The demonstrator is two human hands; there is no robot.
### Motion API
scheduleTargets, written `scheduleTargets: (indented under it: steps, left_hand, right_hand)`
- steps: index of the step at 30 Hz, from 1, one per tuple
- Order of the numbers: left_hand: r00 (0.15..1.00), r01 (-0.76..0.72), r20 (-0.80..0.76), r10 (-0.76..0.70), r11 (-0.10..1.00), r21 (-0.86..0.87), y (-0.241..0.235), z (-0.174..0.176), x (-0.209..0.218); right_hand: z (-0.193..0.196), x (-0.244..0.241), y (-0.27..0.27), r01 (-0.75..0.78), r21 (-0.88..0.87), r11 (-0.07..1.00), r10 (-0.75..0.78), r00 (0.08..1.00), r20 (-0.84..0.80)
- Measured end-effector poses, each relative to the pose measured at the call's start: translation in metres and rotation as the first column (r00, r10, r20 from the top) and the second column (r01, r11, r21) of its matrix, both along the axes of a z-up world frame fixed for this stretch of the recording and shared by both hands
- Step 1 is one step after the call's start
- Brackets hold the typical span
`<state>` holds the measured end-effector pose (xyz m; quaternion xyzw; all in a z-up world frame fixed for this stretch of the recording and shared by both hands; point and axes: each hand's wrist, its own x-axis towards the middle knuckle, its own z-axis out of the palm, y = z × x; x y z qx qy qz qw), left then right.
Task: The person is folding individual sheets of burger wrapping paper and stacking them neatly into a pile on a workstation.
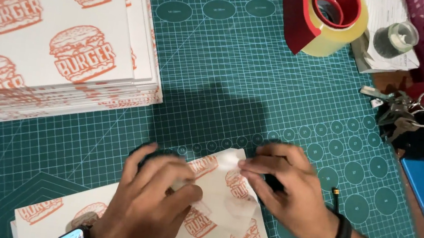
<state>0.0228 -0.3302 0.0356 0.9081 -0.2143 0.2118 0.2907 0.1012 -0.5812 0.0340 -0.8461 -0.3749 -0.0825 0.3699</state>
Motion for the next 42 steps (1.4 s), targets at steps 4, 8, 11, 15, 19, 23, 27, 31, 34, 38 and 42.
scheduleTargets:
  steps: [4,8,11,15,19,23,27,31,34,38,42]
  left_hand:
    - [0.999,-0.017,-0.042,0.018,1.000,0.010,0.001,0.003,0.002]
    - [0.999,0.000,0.039,0.000,1.000,-0.012,0.001,-0.002,0.001]
    - [0.999,0.032,0.035,-0.031,0.999,-0.015,0.003,-0.003,0.005]
    - [1.000,0.000,0.001,0.000,1.000,-0.023,0.002,-0.006,0.000]
    - [0.999,0.006,-0.037,-0.005,1.000,0.026,0.005,-0.008,0.002]
    - [0.998,0.024,0.061,-0.024,1.000,0.013,0.003,-0.003,0.004]
    - [0.994,0.000,0.109,-0.005,0.999,0.052,0.002,0.001,0.004]
    - [0.997,0.037,0.066,-0.041,0.998,0.054,0.005,-0.006,0.002]
    - [0.999,0.010,0.033,-0.010,1.000,0.005,0.004,-0.006,0.001]
    - [0.999,0.020,0.031,-0.020,1.000,0.021,0.006,-0.006,0.003]
    - [0.994,-0.001,0.105,-0.005,0.999,0.052,0.002,0.000,0.004]
  right_hand:
    - [0.003,-0.002,-0.002,-0.152,0.206,0.967,0.160,0.987,-0.018]
    - [0.010,-0.003,0.004,0.004,0.114,0.994,0.000,0.999,-0.036]
    - [0.002,-0.001,0.002,0.051,0.009,0.999,-0.051,0.999,-0.018]
    - [0.001,-0.002,0.001,0.021,-0.010,1.000,-0.021,1.000,-0.012]
    - [0.002,-0.002,-0.001,-0.122,0.082,0.989,0.123,0.992,-0.001]
    - [0.005,-0.003,0.000,-0.030,0.167,0.985,0.028,0.999,0.018]
    - [0.002,0.002,0.004,0.064,-0.049,0.997,-0.064,0.998,-0.012]
    - [0.000,-0.002,0.004,0.074,-0.049,0.996,-0.074,0.997,0.016]
    - [0.001,-0.002,0.003,0.033,-0.021,0.999,-0.032,0.998,0.047]
    - [0.006,-0.005,0.002,-0.099,0.155,0.983,0.084,0.992,0.099]
    - [0.004,-0.004,-0.001,-0.011,0.114,0.993,0.003,0.997,0.072]
